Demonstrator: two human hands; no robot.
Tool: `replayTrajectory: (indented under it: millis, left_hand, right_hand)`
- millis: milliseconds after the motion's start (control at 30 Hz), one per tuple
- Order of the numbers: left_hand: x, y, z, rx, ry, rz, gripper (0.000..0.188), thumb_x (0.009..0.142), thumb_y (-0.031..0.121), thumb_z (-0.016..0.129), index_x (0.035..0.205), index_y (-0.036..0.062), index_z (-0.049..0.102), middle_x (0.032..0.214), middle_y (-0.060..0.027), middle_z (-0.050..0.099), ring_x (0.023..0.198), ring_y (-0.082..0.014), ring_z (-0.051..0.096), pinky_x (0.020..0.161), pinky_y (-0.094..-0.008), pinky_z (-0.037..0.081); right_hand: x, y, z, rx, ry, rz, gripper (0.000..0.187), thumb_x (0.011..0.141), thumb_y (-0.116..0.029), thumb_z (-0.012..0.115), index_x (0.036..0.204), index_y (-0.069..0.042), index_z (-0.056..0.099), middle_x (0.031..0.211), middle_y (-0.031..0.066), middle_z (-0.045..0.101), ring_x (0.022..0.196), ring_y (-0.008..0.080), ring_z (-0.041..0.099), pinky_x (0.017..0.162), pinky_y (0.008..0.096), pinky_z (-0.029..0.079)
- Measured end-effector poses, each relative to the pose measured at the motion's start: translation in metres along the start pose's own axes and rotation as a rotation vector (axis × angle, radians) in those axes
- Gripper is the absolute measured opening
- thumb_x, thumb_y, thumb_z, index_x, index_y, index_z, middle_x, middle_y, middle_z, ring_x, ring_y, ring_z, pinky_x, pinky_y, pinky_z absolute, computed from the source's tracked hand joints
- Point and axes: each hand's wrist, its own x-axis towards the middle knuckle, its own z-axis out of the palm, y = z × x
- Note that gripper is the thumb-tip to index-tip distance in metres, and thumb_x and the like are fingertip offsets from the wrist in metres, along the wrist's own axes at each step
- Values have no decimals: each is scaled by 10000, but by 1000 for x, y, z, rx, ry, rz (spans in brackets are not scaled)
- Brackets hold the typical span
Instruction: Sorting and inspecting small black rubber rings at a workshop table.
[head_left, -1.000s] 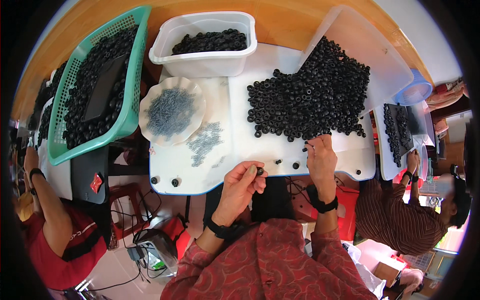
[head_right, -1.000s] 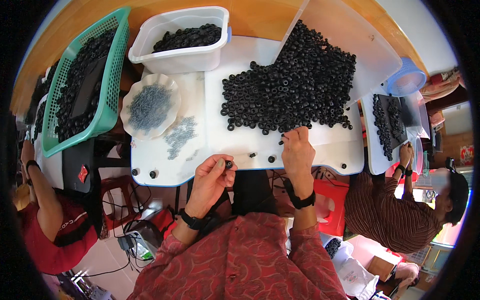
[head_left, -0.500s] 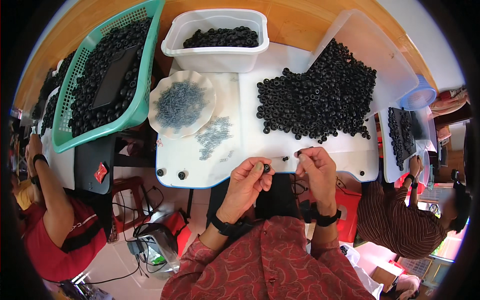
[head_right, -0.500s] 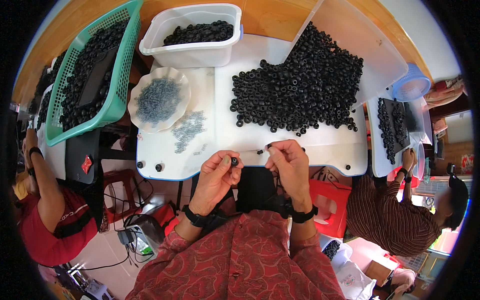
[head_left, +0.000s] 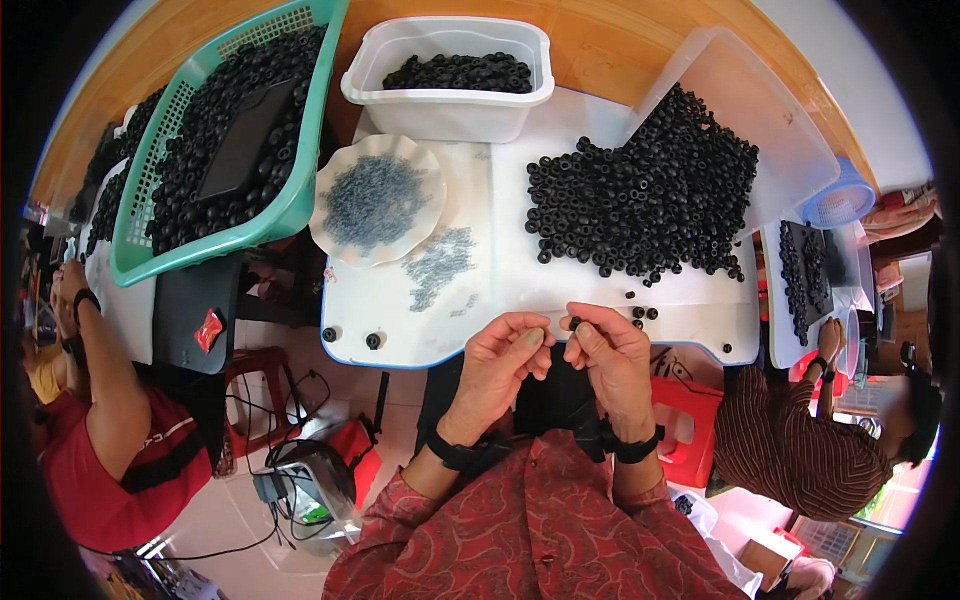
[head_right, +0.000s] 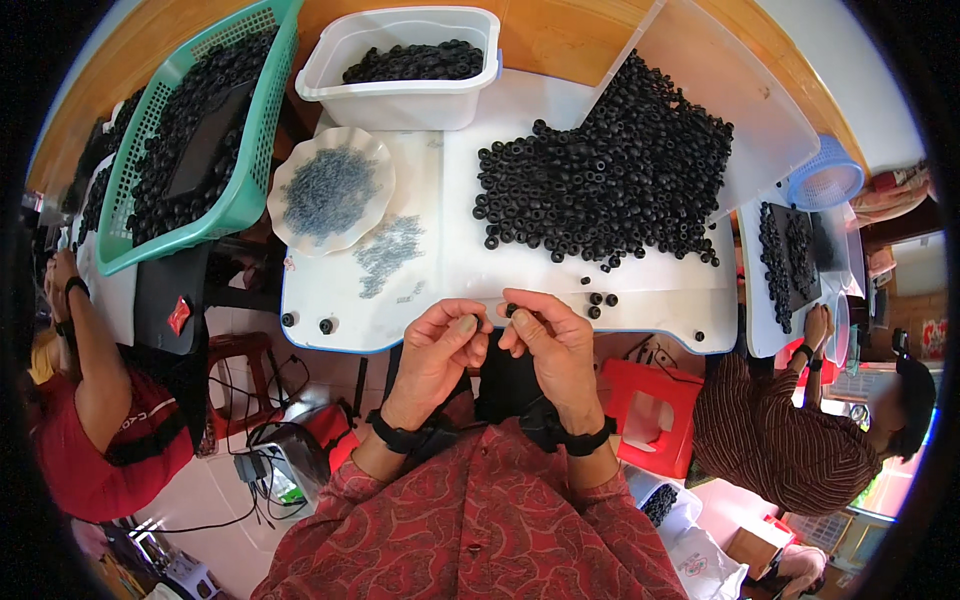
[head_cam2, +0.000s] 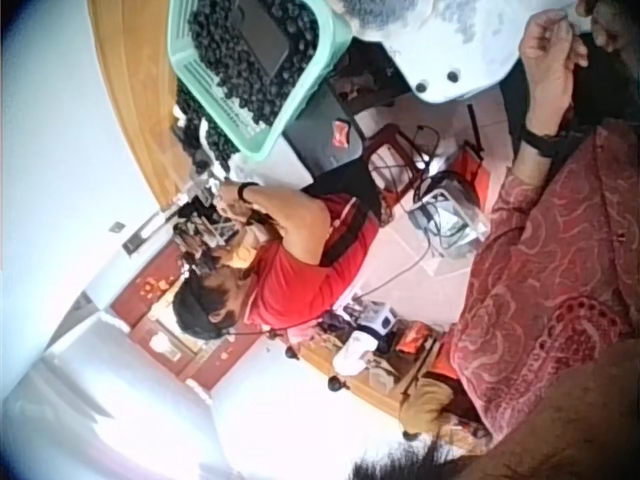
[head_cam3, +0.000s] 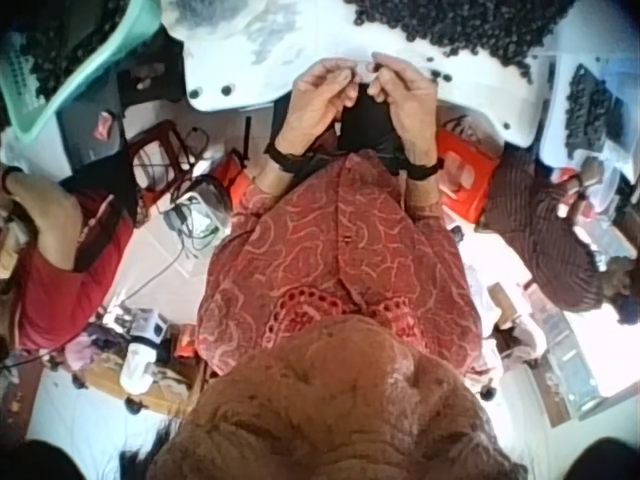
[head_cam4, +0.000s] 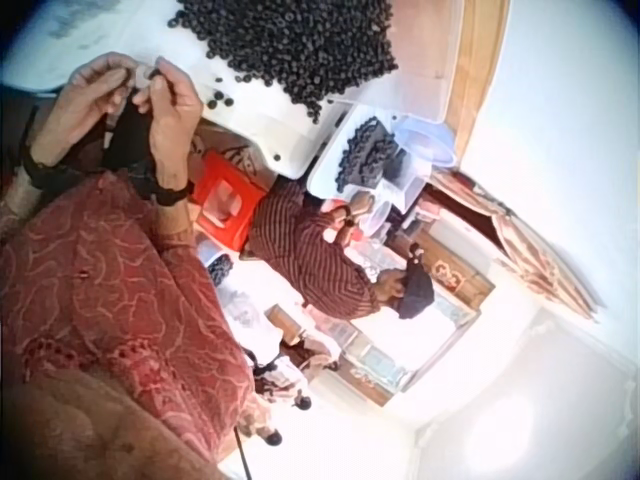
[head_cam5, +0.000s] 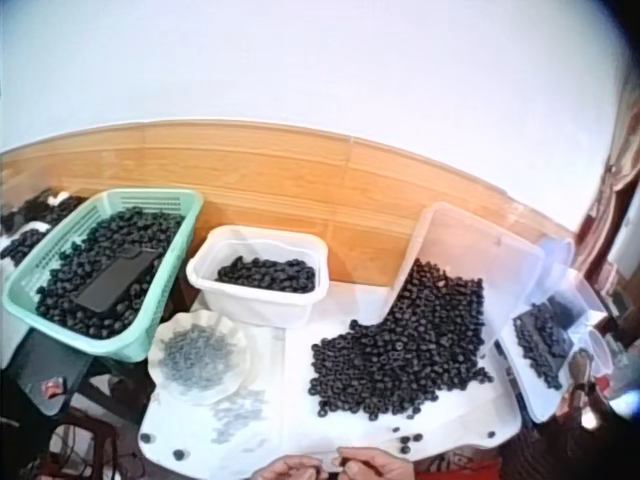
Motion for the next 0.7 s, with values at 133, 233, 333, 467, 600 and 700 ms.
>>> replayTrajectory:
  millis: [133,233,333,467,600,700]
  left_hand:
    - [-2,3,1,99,24,9,236,1006,100,516,1194,-10,608,997,-83,668,764,-99,627,643,-225,531]
    - [-3,4,1,128,39,20,250,1010,101,505,1207,-16,603,1007,-80,664,760,-99,622,654,-229,535]
    - [-4,6,1,116,20,50,247,1013,105,502,1197,-20,608,1012,-82,660,755,-95,617,658,-230,536]
    - [-7,8,7,269,28,70,244,1014,94,493,1205,-7,606,1003,-78,665,739,-83,588,654,-220,515]
    - [-9,8,12,418,-1,112,237,1015,104,498,1202,12,611,918,-47,644,740,-72,583,659,-208,514]
    - [-9,9,14,462,-21,116,233,1017,113,501,1198,17,612,863,-35,625,744,-72,582,661,-208,513]
  right_hand:
    - [-1,1,5,-52,16,-22,226,937,-28,608,1156,14,643,1050,84,668,801,108,629,669,215,490]
    - [-1,2,5,-125,-20,-91,230,919,-1,621,1146,15,651,1058,69,639,855,110,621,700,224,498]
    - [-3,0,8,-190,3,-136,243,898,31,630,1138,11,659,1064,55,614,888,108,611,727,228,501]
    - [-5,2,11,-278,43,-176,325,879,74,625,1196,0,630,1069,56,613,920,109,613,774,236,506]
    - [-7,3,16,-251,60,-159,401,872,96,616,1257,-7,583,1072,65,617,946,110,616,803,246,514]
    - [-7,5,17,-256,57,-175,416,865,101,619,1264,-4,571,1081,73,613,946,111,617,800,243,520]
